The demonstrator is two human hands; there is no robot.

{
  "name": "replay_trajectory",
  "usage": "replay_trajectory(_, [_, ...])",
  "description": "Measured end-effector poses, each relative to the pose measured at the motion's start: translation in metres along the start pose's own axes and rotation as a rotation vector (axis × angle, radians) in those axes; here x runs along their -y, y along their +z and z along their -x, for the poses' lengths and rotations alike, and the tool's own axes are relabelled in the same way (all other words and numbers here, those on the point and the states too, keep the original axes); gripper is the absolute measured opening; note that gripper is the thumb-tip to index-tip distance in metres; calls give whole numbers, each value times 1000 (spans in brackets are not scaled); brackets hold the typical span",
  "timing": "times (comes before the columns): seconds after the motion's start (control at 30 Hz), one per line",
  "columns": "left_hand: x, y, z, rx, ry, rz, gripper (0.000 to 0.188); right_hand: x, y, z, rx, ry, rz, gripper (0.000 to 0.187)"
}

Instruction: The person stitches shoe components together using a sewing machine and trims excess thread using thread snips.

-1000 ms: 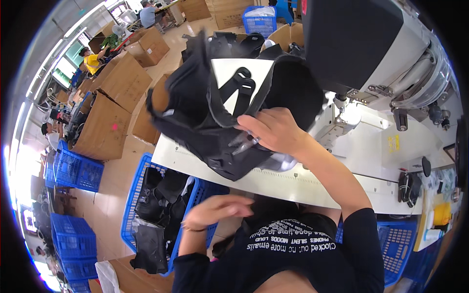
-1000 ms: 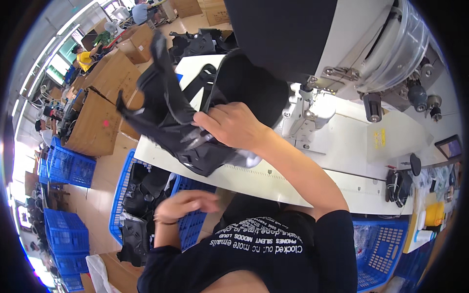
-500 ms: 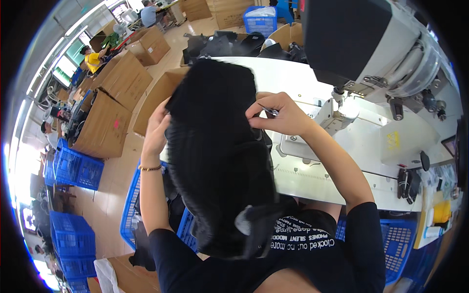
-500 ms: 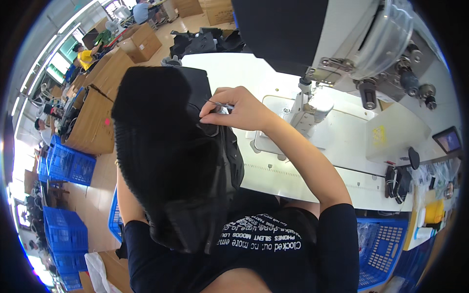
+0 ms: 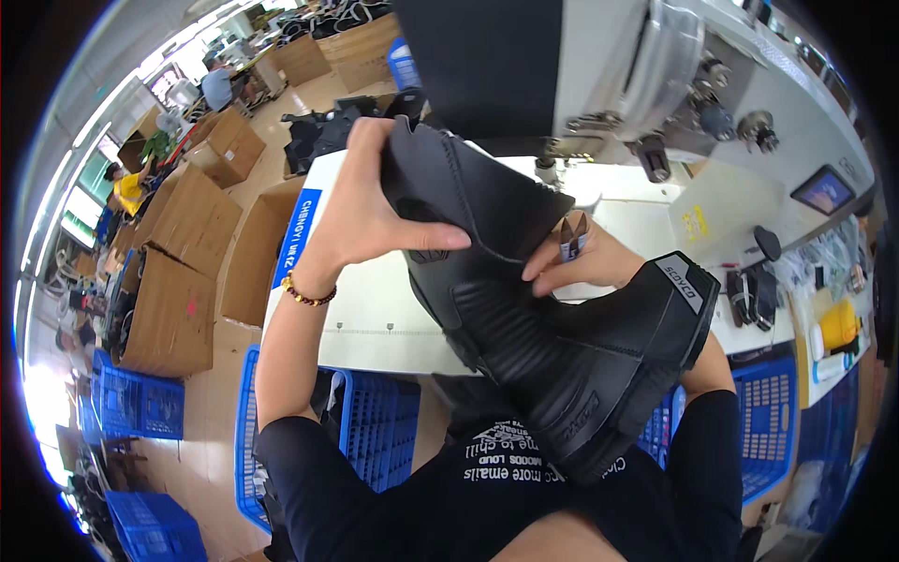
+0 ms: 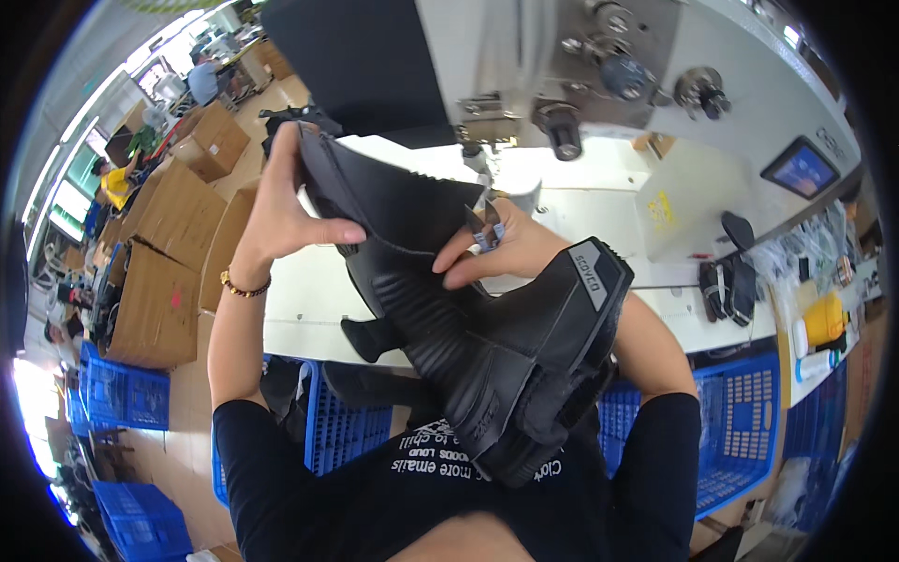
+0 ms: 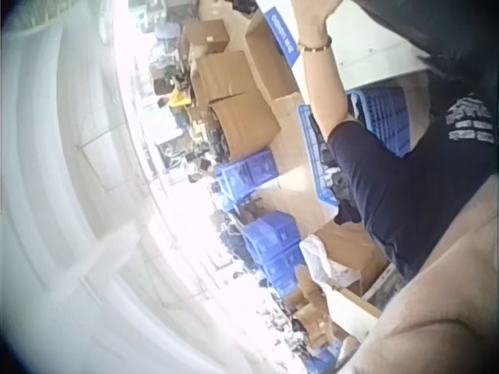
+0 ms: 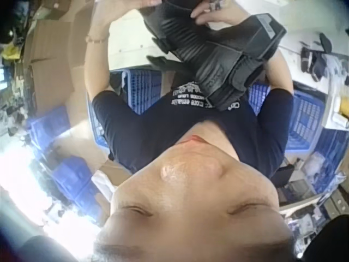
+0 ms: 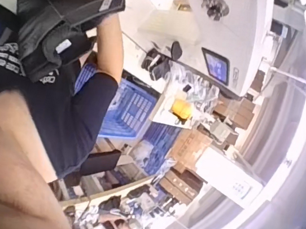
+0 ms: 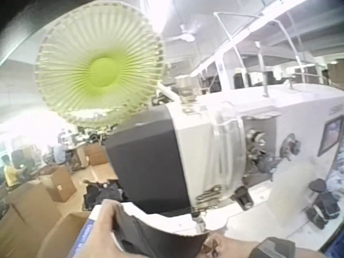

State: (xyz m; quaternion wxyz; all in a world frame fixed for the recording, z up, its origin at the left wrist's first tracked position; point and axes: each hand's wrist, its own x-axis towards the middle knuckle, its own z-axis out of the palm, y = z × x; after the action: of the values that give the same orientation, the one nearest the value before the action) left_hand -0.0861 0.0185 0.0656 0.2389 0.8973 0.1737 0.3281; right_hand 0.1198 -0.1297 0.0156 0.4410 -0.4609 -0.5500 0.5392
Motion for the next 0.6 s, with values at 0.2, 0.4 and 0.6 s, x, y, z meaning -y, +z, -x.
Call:
replay_trajectory(0.2, [-12, 11, -9, -58, 40, 151, 79, 16, -65, 52, -146, -60, 142, 24])
replay_trajectory(0.4, [-33, 20, -12, -53, -65, 173, 57, 71, -45, 99, -485, -206, 565, 33])
replay_trajectory(0.6, [-57, 31, -3, -157, 112, -31, 53, -12, -11, 54, -243, -324, 1120, 24])
